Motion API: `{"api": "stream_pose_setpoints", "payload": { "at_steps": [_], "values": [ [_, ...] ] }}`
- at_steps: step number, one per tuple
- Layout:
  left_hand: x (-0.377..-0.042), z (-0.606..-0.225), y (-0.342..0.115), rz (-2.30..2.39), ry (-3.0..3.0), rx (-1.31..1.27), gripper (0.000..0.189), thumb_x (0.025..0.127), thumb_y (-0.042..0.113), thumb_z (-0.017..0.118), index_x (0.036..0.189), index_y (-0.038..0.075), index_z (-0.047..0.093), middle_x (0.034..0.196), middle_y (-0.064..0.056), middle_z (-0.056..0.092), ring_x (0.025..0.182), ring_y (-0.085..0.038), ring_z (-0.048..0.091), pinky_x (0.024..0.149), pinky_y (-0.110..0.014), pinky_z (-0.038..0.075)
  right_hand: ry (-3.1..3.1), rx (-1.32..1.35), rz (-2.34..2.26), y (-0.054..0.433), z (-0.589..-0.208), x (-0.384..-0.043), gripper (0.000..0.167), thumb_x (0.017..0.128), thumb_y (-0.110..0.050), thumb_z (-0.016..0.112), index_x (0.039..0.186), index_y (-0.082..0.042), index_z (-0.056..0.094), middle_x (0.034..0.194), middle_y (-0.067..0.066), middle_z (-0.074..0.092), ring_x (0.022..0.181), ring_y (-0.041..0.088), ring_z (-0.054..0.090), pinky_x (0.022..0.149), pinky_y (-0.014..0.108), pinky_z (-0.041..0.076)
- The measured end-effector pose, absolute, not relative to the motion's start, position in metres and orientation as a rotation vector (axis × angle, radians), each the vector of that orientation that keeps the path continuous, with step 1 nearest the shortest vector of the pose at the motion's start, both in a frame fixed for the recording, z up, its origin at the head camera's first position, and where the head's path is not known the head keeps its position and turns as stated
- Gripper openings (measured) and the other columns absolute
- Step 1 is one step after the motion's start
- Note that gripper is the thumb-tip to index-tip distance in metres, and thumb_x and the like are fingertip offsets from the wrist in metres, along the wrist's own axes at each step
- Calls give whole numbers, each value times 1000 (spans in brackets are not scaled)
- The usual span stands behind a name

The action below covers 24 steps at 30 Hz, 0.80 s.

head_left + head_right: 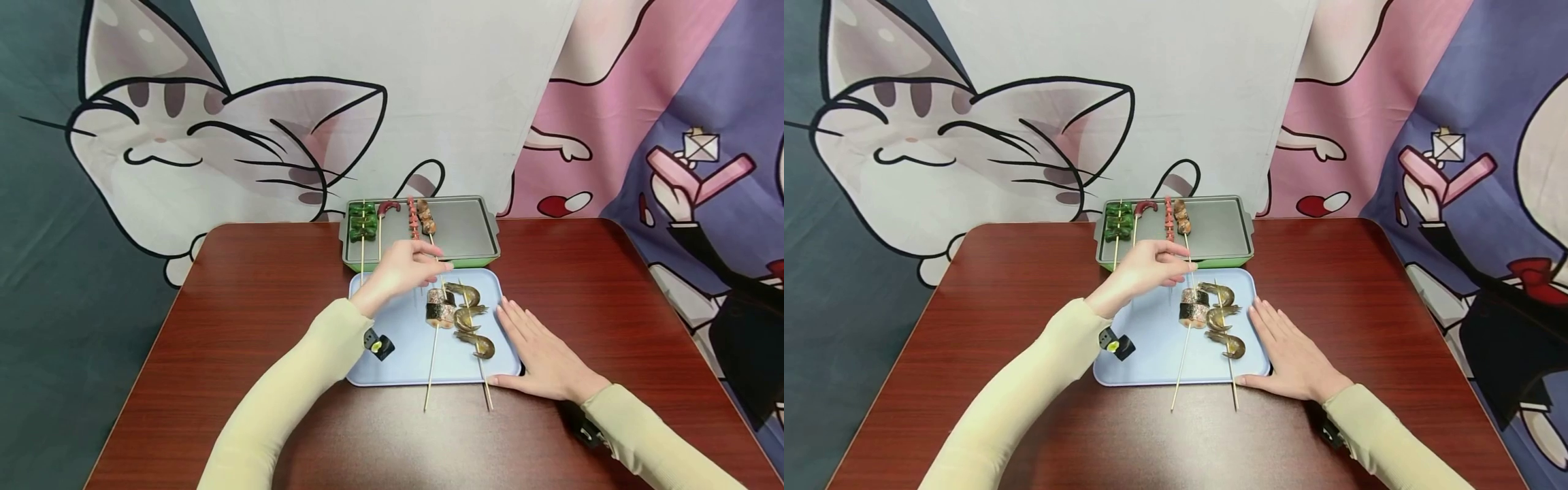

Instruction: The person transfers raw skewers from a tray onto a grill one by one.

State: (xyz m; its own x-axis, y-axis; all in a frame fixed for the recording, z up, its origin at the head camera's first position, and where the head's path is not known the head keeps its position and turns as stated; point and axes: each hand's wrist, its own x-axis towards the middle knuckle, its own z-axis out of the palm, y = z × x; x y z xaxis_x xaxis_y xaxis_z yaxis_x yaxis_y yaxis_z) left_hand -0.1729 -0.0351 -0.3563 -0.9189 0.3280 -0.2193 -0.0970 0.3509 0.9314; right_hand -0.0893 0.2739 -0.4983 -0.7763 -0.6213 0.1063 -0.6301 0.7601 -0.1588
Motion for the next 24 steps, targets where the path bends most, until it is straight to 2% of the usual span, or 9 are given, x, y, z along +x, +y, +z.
{"api": "stream_pose_setpoints", "payload": {
  "at_steps": [4,8,13,18,24],
  "values": [
    [-161,-360,-35,1603,2199,246,34,94,26,77,121,5,71,96,-4,75,90,-28,73,79,-30,62,-2909,1030,287,274,-499,-89,120,82,-81,61,160,3,23,165,20,19,151,37,19,122,51,22],
    [-149,-368,-37,1607,2139,271,32,95,26,76,119,5,73,97,-5,76,91,-28,73,77,-29,62,-2915,1027,290,273,-499,-90,120,82,-80,61,160,2,22,165,20,19,151,37,19,123,50,21],
    [-136,-381,-40,1610,2077,281,32,95,26,76,117,4,74,98,-8,75,94,-32,72,80,-34,63,-2931,1019,287,273,-498,-90,120,82,-81,60,160,2,22,166,19,18,152,35,16,124,47,18],
    [-124,-399,-44,1612,2036,291,35,93,23,77,117,-1,72,100,-12,75,96,-36,71,80,-36,63,-2918,1025,293,273,-497,-90,119,82,-80,61,159,3,23,166,21,19,152,36,18,124,47,19],
    [-112,-425,-51,1580,2006,237,42,93,26,77,121,-3,70,97,-9,75,94,-35,72,81,-42,63,-2916,1030,285,274,-498,-90,120,82,-80,60,159,3,23,166,21,17,152,35,18,124,48,19]
  ]
}}
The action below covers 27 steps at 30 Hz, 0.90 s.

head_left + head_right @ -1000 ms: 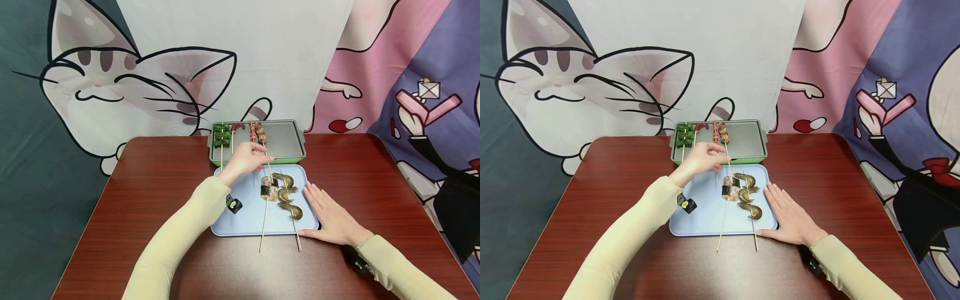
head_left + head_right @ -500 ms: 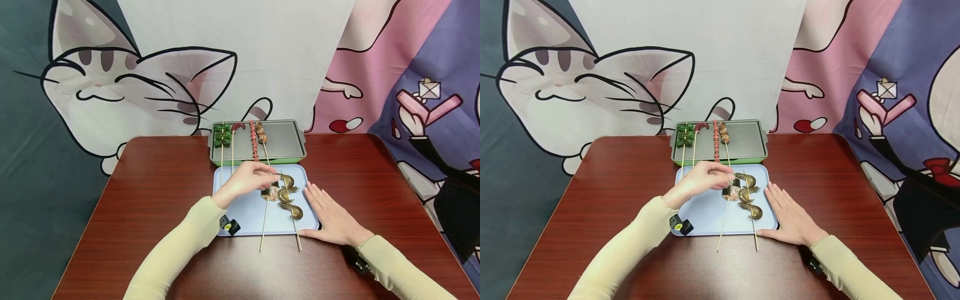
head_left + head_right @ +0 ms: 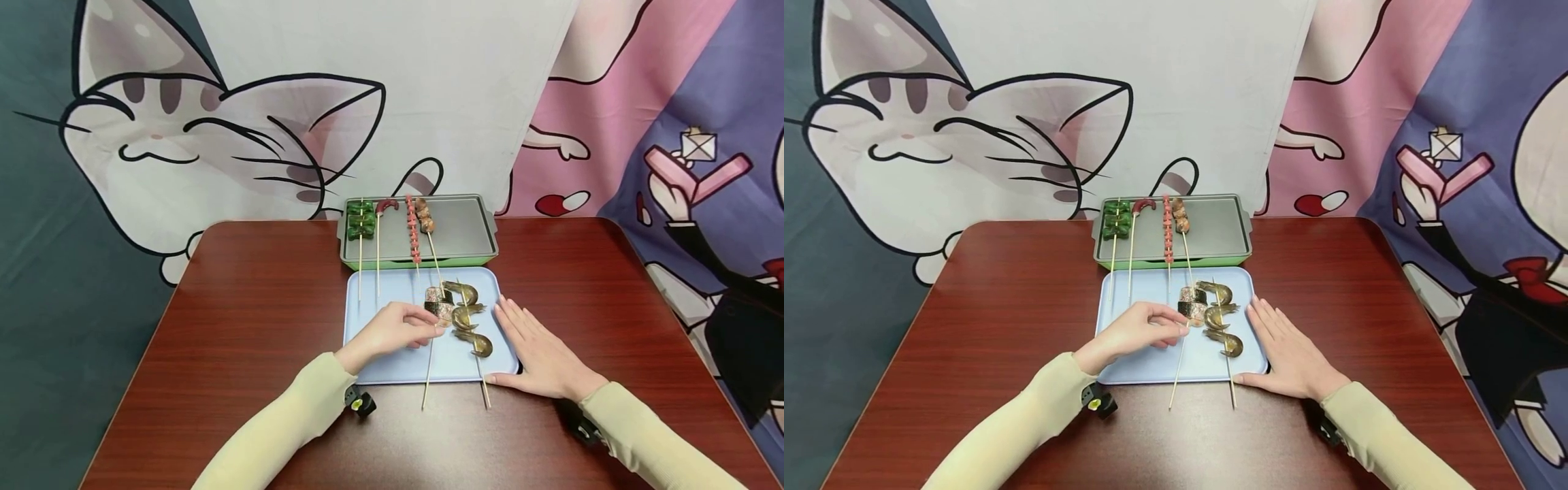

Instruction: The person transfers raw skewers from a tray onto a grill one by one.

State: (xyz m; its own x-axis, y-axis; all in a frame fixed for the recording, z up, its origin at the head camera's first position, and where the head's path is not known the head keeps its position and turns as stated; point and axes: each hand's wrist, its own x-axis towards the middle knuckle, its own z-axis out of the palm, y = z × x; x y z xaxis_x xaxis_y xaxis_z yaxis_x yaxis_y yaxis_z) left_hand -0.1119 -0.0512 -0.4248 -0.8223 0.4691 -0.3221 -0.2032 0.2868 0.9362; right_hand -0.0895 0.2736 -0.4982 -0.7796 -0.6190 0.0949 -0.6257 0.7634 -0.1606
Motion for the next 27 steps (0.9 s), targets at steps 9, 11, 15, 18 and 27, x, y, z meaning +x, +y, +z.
{"api": "stream_pose_setpoints", "payload": {
  "at_steps": [9,11,15,18,27],
  "values": [
    [-91,-449,-63,1568,1977,168,44,91,21,78,122,-7,65,97,-11,74,85,-29,73,74,-38,64,-2890,1040,289,273,-498,-91,120,82,-80,62,159,4,24,165,21,19,152,35,18,123,50,22],
    [-86,-451,-65,1573,1950,155,44,92,21,77,123,-7,64,97,-12,74,83,-29,73,74,-38,64,-2889,1039,289,274,-498,-92,120,81,-80,62,159,4,24,165,21,19,152,35,18,123,50,21],
    [-80,-454,-65,1570,1919,141,44,93,20,76,124,-8,62,96,-13,73,82,-28,73,73,-37,64,-2890,1041,286,274,-499,-92,121,81,-80,62,159,4,24,166,21,19,152,35,18,123,50,21],
    [-79,-458,-64,1576,1916,140,46,93,20,76,126,-8,61,94,-12,73,82,-28,73,73,-36,64,-2894,1040,294,274,-498,-91,121,81,-80,63,159,4,24,166,21,18,152,35,18,123,50,20],
    [-80,-464,-53,1592,1906,179,48,91,6,75,131,-12,55,90,-11,73,79,-24,73,73,-32,63,-2922,1028,279,273,-498,-89,120,82,-80,60,160,3,22,166,21,16,152,36,17,123,51,21]
  ]
}}
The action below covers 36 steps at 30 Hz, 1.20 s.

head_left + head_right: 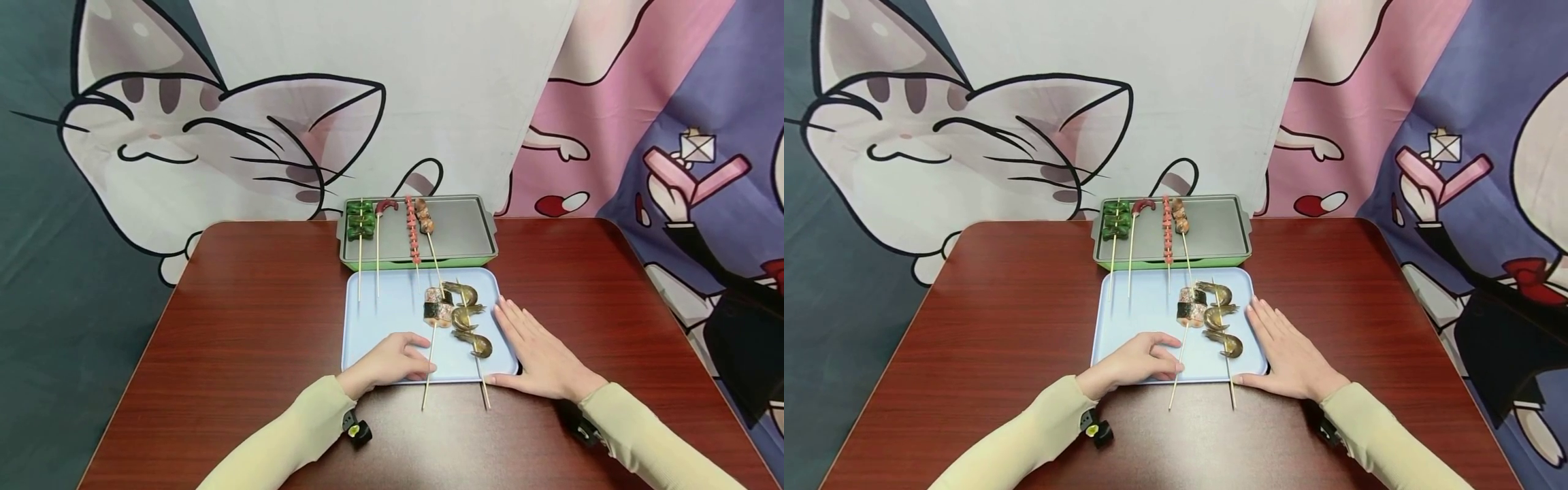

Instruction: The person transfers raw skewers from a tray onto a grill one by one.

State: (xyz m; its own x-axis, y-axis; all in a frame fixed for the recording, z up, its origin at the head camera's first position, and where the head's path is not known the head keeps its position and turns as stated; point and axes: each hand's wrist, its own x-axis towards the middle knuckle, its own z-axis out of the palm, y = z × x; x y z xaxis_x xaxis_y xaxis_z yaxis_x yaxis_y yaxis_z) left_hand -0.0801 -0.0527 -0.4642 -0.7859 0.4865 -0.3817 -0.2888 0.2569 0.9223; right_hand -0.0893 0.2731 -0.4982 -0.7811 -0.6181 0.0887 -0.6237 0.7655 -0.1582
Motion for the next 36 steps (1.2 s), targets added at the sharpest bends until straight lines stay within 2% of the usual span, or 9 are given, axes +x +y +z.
{"api": "stream_pose_setpoints", "payload": {
  "at_steps": [4,10,15,22,36],
  "values": [
    [-81,-466,-50,1578,1926,188,45,90,0,74,129,-11,56,88,-10,73,76,-20,71,72,-30,63,-2947,1013,254,273,-498,-89,120,82,-82,57,160,2,21,167,19,14,152,34,15,124,49,20],
    [-81,-466,-49,1628,1896,169,44,87,-9,72,127,-14,56,88,-13,73,78,-21,71,72,-32,64,-2953,1012,253,273,-498,-89,120,83,-82,57,160,2,21,167,19,13,153,35,14,124,48,18],
    [-80,-463,-51,1661,1892,136,44,86,-13,71,128,-13,58,87,-11,72,72,-19,69,68,-32,64,-2947,1014,246,273,-499,-89,120,82,-82,58,160,2,22,167,20,14,152,35,15,124,49,19],
    [-74,-456,-56,1676,1855,126,42,90,-9,69,129,-13,57,85,-9,68,63,-14,65,65,-32,64,-2932,1015,259,273,-498,-89,120,82,-82,59,160,3,23,167,20,15,152,36,17,123,50,21],
    [-70,-461,-57,1740,1819,99,37,88,-12,69,124,-14,59,83,-10,68,61,-15,66,63,-32,64,-2923,1022,273,273,-497,-89,120,82,-81,60,159,3,23,166,21,16,152,36,18,123,51,22]
  ]
}}
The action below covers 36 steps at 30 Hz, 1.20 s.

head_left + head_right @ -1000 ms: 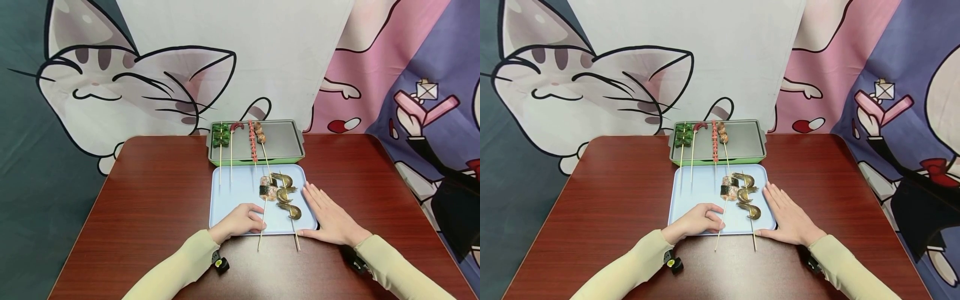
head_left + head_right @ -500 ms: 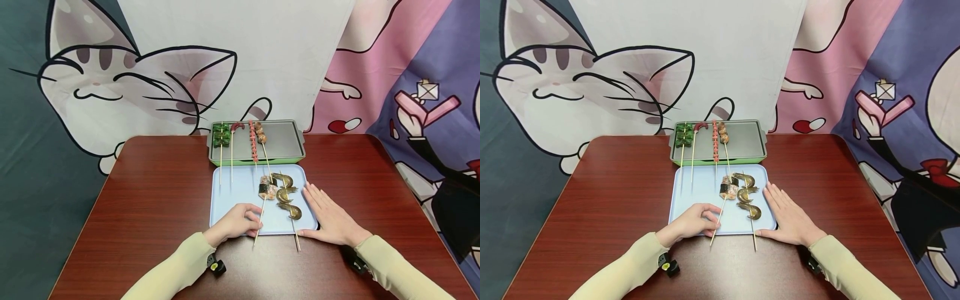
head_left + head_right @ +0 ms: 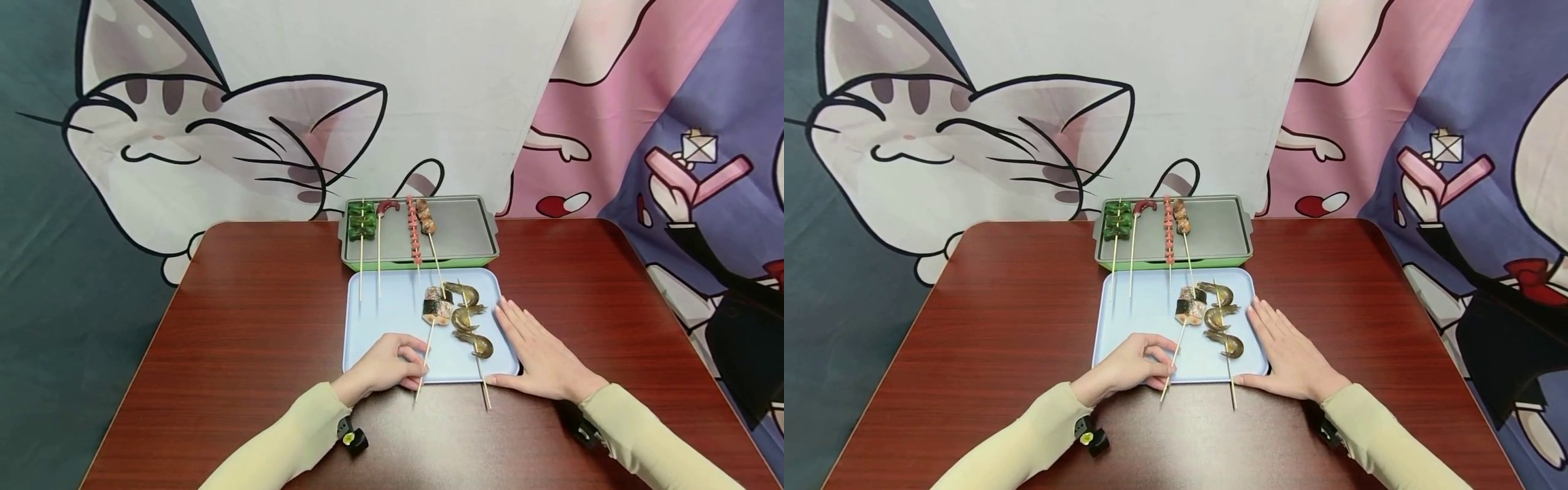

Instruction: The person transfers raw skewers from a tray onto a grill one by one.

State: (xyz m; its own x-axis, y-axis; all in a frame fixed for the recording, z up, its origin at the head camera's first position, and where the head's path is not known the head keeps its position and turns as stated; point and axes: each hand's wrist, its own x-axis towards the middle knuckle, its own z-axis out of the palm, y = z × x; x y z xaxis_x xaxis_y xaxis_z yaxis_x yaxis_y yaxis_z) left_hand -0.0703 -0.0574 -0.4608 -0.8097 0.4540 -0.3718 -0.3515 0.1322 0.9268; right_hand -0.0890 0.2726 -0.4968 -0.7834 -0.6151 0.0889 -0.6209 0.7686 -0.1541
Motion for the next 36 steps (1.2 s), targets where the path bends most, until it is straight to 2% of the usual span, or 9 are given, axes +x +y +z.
{"api": "stream_pose_setpoints", "payload": {
  "at_steps": [14,27,36],
  "values": [
    [-67,-457,-62,1763,1850,156,39,92,-7,69,128,-13,57,86,-9,68,64,-17,67,63,-36,65,-2925,1025,292,273,-496,-88,119,82,-80,60,159,3,23,166,20,16,152,35,17,125,46,16],
    [-69,-451,-47,1766,1836,196,40,90,-8,71,128,-11,60,86,-7,67,62,-15,66,62,-30,64,-2905,1029,294,273,-498,-90,119,82,-80,61,159,3,24,166,20,18,151,36,19,123,49,21],
    [-76,-443,-31,1746,1855,251,40,89,-8,72,127,-11,61,85,-8,68,61,-16,66,62,-32,64,-2930,1020,299,273,-497,-89,119,82,-81,59,160,1,22,167,19,17,152,34,17,124,47,19]
  ]
}}
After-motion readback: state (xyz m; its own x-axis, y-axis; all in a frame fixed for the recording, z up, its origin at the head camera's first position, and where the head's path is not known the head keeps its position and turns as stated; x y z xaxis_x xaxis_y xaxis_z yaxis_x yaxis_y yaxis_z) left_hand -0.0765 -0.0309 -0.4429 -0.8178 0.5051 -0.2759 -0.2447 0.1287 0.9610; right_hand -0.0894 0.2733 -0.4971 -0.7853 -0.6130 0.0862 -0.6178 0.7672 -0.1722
